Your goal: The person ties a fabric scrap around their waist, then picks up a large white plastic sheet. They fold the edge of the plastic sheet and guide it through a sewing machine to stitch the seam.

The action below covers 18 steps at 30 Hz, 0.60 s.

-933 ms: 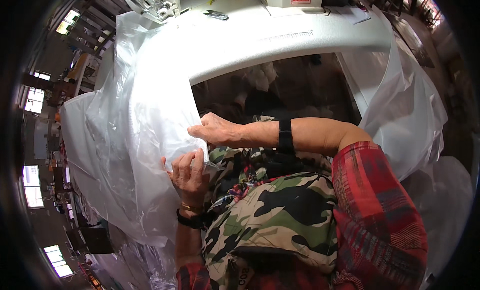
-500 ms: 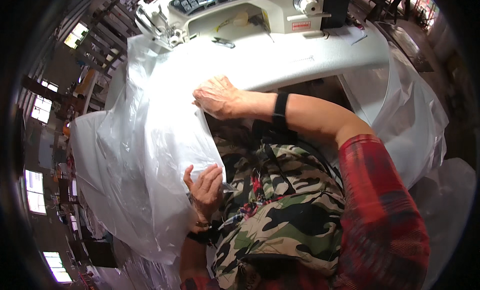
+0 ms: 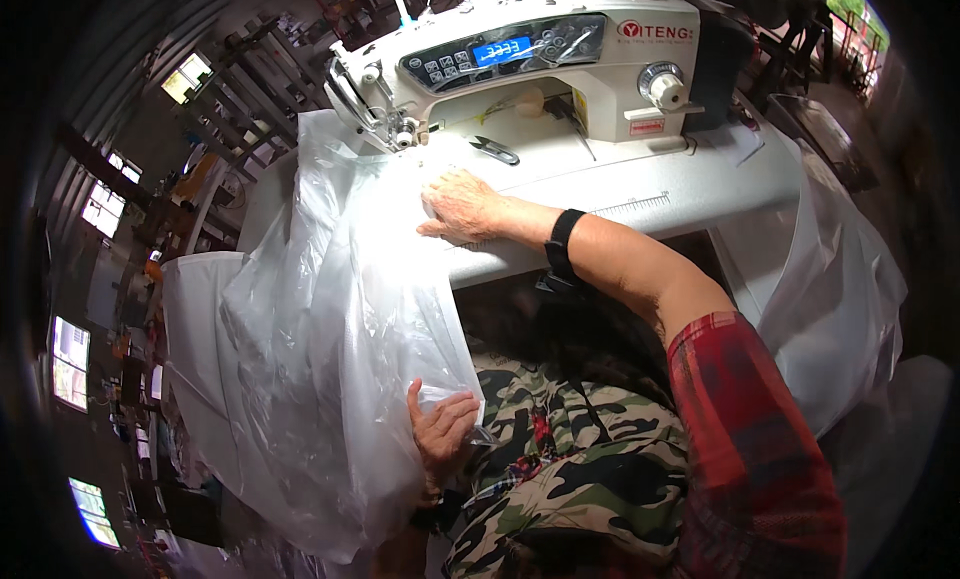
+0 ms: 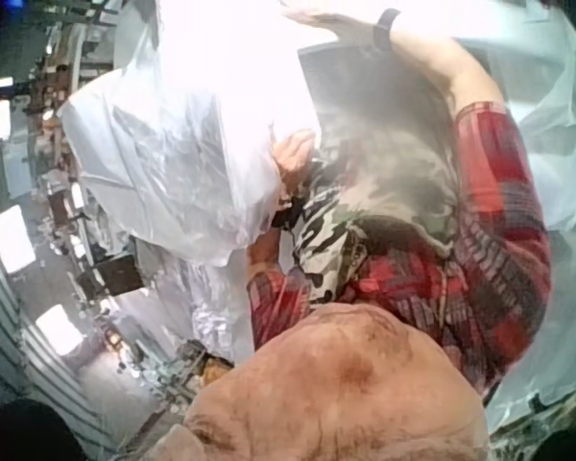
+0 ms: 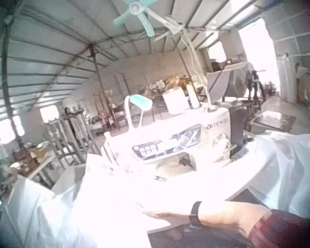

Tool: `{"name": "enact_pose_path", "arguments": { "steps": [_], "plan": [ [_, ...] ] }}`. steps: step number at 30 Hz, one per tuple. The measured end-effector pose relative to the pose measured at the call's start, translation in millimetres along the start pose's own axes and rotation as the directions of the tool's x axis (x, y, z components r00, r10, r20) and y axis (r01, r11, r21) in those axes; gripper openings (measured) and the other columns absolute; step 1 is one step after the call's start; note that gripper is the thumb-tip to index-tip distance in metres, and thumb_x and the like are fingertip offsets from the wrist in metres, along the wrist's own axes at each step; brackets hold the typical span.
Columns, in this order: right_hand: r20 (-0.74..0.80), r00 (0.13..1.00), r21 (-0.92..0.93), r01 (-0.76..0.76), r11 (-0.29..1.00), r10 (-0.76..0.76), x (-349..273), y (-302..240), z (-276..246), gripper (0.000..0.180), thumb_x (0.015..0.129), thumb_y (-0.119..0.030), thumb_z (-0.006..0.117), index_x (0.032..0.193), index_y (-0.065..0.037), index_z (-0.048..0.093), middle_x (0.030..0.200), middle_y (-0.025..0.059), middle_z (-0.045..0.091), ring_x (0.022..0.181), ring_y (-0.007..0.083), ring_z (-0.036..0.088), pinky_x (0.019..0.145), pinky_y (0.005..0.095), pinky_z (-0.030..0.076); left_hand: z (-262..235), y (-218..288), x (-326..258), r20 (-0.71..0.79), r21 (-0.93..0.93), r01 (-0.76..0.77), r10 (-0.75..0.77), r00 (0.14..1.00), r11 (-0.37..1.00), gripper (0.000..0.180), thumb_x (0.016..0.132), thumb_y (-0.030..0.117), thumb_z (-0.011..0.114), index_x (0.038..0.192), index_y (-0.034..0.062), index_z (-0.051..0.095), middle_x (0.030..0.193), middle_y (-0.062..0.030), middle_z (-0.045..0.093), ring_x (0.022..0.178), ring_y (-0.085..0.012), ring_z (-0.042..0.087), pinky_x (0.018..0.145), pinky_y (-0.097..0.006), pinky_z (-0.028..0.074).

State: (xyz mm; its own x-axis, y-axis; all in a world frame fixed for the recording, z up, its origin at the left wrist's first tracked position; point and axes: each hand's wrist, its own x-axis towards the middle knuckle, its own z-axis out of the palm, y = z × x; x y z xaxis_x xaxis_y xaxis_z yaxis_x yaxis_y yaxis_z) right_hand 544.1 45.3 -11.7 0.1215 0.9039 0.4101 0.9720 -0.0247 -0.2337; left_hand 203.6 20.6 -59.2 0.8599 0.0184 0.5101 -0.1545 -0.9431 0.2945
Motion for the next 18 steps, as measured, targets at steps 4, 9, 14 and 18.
{"name": "enact_pose_path", "arguments": {
  "steps": [4,9,14,18],
  "plan": [
    [0.005,1.000,-0.022,0.031,0.999,-0.031,0,0,4,0.052,0.087,-0.044,0.061,0.110,0.003,0.057,0.108,0.0196,0.057,0.108,0.0341,0.051,0.096,0.0448,0.037,3,-10,2,0.023,-0.054,-0.043,0.044,0.999,0.998,0.011,0.080,0.013,0.066,0.089,0.0057,0.066,0.098,-0.0035,0.068,0.103,-0.0204,0.067,0.108,-0.070,0.015],
    [0.010,0.999,-0.054,0.035,0.998,-0.034,0,1,4,0.060,0.088,-0.046,0.059,0.118,0.005,0.054,0.121,0.0216,0.055,0.118,0.0342,0.047,0.102,0.0441,0.034,0,-22,6,0.107,-0.171,0.015,0.003,0.994,0.985,0.021,0.077,0.006,0.063,0.096,-0.0007,0.066,0.105,-0.0111,0.066,0.109,-0.0272,0.063,0.105,-0.048,0.040],
    [0.082,0.994,-0.019,0.072,0.997,-0.070,-2,0,3,0.066,0.088,-0.049,0.058,0.121,0.008,0.052,0.132,0.0253,0.050,0.125,0.0358,0.044,0.105,0.0441,0.032,-1,-51,28,0.054,-0.130,-0.070,0.078,0.996,0.989,0.023,0.080,0.002,0.058,0.102,-0.0018,0.063,0.102,-0.0135,0.064,0.106,-0.0310,0.062,0.091,-0.038,0.050],
    [0.073,0.992,-0.056,0.103,0.993,-0.099,-2,-2,1,0.067,0.087,-0.050,0.058,0.118,0.009,0.053,0.135,0.0261,0.048,0.125,0.0362,0.045,0.104,0.0442,0.033,0,-65,53,0.019,-0.105,-0.040,0.043,0.999,0.994,0.023,0.080,-0.001,0.057,0.102,-0.0016,0.063,0.102,-0.0134,0.064,0.104,-0.0300,0.062,0.090,-0.036,0.049]
  ]
}}
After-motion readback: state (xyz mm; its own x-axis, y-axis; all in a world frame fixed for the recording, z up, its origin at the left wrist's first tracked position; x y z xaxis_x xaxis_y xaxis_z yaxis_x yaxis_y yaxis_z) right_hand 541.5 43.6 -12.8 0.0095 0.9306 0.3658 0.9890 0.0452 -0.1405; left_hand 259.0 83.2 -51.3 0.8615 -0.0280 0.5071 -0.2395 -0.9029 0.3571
